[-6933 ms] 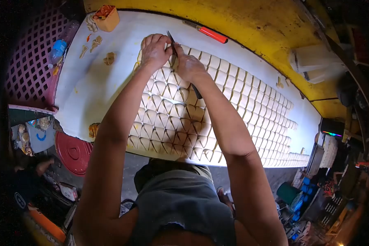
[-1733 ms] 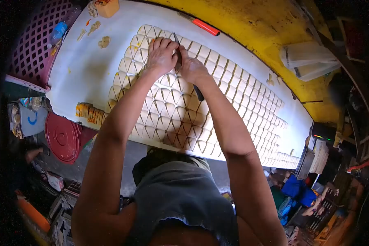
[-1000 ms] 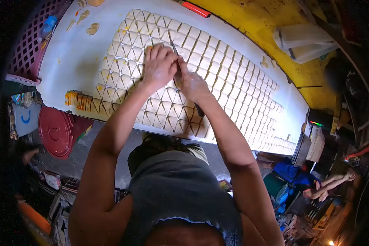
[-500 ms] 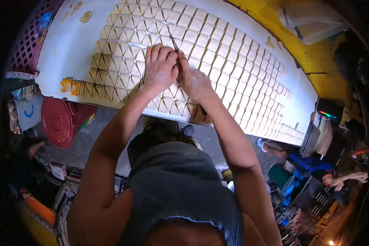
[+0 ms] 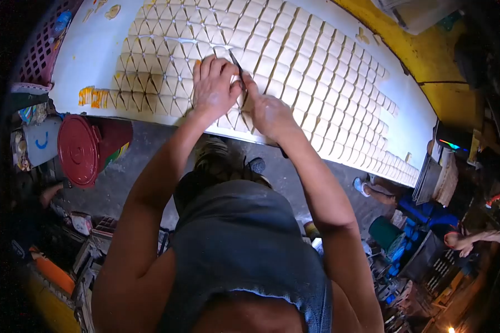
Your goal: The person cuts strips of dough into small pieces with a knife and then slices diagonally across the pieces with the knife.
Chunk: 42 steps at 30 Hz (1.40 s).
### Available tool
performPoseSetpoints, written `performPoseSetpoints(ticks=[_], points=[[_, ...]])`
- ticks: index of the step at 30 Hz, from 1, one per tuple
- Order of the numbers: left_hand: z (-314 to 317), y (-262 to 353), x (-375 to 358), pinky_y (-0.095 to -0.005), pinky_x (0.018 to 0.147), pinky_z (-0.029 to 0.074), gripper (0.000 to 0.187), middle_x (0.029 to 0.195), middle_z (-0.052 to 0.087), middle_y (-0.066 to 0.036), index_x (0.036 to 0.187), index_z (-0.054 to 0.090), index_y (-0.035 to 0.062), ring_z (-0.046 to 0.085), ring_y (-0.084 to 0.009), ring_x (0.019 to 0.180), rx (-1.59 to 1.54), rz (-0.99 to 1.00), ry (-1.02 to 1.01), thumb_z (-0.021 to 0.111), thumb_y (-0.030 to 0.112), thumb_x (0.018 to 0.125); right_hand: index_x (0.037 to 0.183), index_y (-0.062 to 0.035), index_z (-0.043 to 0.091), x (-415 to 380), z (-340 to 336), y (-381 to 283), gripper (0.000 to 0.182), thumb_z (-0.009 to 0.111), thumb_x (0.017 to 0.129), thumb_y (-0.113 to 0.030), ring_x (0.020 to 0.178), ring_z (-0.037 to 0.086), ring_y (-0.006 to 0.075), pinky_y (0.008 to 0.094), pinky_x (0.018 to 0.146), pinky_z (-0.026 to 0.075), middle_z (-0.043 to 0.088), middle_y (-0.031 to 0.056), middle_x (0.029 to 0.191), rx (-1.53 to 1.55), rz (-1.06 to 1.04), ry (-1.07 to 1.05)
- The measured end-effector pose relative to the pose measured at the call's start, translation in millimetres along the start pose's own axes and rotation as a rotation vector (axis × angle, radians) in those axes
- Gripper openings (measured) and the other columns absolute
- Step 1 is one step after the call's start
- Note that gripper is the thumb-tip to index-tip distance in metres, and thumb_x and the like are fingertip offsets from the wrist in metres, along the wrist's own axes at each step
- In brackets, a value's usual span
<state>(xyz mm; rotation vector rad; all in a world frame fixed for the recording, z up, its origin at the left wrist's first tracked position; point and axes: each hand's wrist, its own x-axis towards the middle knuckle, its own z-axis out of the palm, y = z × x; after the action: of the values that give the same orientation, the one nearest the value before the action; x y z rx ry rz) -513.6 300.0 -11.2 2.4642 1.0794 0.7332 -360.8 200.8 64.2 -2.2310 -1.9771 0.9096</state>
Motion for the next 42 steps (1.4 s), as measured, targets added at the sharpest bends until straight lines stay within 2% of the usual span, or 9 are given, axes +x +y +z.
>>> performPoseSetpoints(ticks=[3, 11, 17, 23, 28, 31, 37, 40, 42], points=[[-2.1, -0.2, 4.2, -0.0592, 0.121, 0.028, 0.035, 0.129, 0.058, -0.008, 0.114, 0.067, 0.0143, 0.046, -0.0353, 0.137, 0.03, -0.038, 0.005, 0.077, 0.021, 0.082, 0.171, -0.0168, 0.014, -50.8, -13.4, -3.6, 0.087, 0.053, 0.095, -0.005, 0.098, 0.072, 0.0476, 0.0551, 0.089, 0.056, 0.074, 0.0305, 0.102, -0.024, 0.096, -0.181], [6.3, 41.2, -43.2, -0.0583, 0.118, 0.032, 0.031, 0.127, 0.059, -0.009, 0.112, 0.068, 0.0124, 0.048, -0.0386, 0.134, 0.012, 0.065, 0.028, 0.076, 0.021, 0.084, 0.171, -0.0132, 0.014, -37.9, 23.0, 5.3, 0.083, 0.05, 0.097, -0.004, 0.095, 0.072, 0.0479, 0.0554, 0.086, 0.056, 0.074, 0.0296, 0.101, 0.082, 0.022, 0.006], [12.1, 42.5, -44.3, -0.0577, 0.117, 0.033, 0.033, 0.124, 0.059, -0.01, 0.113, 0.066, 0.012, 0.049, -0.0388, 0.133, 0.023, 0.044, 0.087, 0.077, 0.02, 0.082, 0.171, -0.016, 0.013, -113.8, 25.2, 23.0, 0.096, 0.061, 0.089, 0.0, 0.092, 0.071, 0.049, 0.0572, 0.083, 0.055, 0.073, 0.0287, 0.095, 0.072, 0.032, -0.085], [15.0, 79.8, -81.9, -0.0627, 0.115, 0.034, 0.033, 0.121, 0.058, -0.013, 0.111, 0.064, 0.01, 0.05, -0.0406, 0.128, -0.057, 0.186, 0.126, 0.076, 0.019, 0.081, 0.17, -0.0101, 0.011, -100.8, 66.6, 36.2, 0.098, 0.061, 0.087, 0.0, 0.089, 0.07, 0.0507, 0.0592, 0.082, 0.054, 0.072, 0.0314, 0.094, 0.119, -0.079, 0.114], [22.5, 82.1, -93.4, -0.061, 0.117, 0.032, 0.036, 0.122, 0.056, -0.013, 0.111, 0.064, 0.011, 0.048, -0.0404, 0.13, -0.042, 0.092, 0.063, 0.077, 0.019, 0.078, 0.171, -0.0174, 0.019, -179.1, 36.8, 36.4, 0.093, 0.059, 0.089, -0.002, 0.096, 0.072, 0.0455, 0.0549, 0.082, 0.056, 0.074, 0.0276, 0.104, 0.051, 0.05, -0.133], [21.3, 90.1, -91.0, -0.0584, 0.112, 0.036, 0.034, 0.122, 0.057, -0.013, 0.11, 0.063, 0.0098, 0.048, -0.04, 0.129, -0.042, 0.077, 0.064, 0.076, 0.015, 0.079, 0.171, -0.0187, 0.017, -210.8, 20.5, 49.9, 0.094, 0.058, 0.089, -0.001, 0.095, 0.071, 0.0464, 0.0571, 0.083, 0.055, 0.073, 0.0278, 0.107, 0.141, -0.068, -0.107], [2.8, 87.7, -95.0, -0.0628, 0.115, 0.034, 0.039, 0.134, 0.059, -0.014, 0.124, 0.067, 0.0085, 0.048, -0.0439, 0.132, -0.109, 0.196, 0.005, 0.071, 0.018, 0.086, 0.17, -0.0177, 0.015, -117.7, -55.5, 0.5, 0.094, 0.059, 0.089, 0.0, 0.087, 0.068, 0.0521, 0.0598, 0.081, 0.052, 0.071, 0.0306, 0.09, 0.457, 0.018, 0.376], [-7.5, 80.3, -95.3, -0.0608, 0.116, 0.034, 0.041, 0.135, 0.059, -0.01, 0.127, 0.07, 0.0101, 0.045, -0.0414, 0.136, -0.145, 0.194, -0.099, 0.073, 0.019, 0.087, 0.17, -0.0184, 0.016, -8.9, -37.6, 17.2, 0.09, 0.059, 0.093, -0.003, 0.082, 0.069, 0.0501, 0.057, 0.077, 0.055, 0.07, 0.0291, 0.085, 0.328, -0.146, 0.4], [-26.6, 70.9, -75.1, -0.0605, 0.116, 0.034, 0.042, 0.135, 0.059, -0.01, 0.128, 0.07, 0.0099, 0.046, -0.0407, 0.136, -0.191, 0.191, -0.118, 0.074, 0.019, 0.087, 0.17, -0.0209, 0.014, 54.3, -42.8, 12.3, 0.092, 0.062, 0.093, -0.009, 0.084, 0.07, 0.0489, 0.0575, 0.08, 0.055, 0.072, 0.0295, 0.09, 0.223, -0.07, 0.308]])
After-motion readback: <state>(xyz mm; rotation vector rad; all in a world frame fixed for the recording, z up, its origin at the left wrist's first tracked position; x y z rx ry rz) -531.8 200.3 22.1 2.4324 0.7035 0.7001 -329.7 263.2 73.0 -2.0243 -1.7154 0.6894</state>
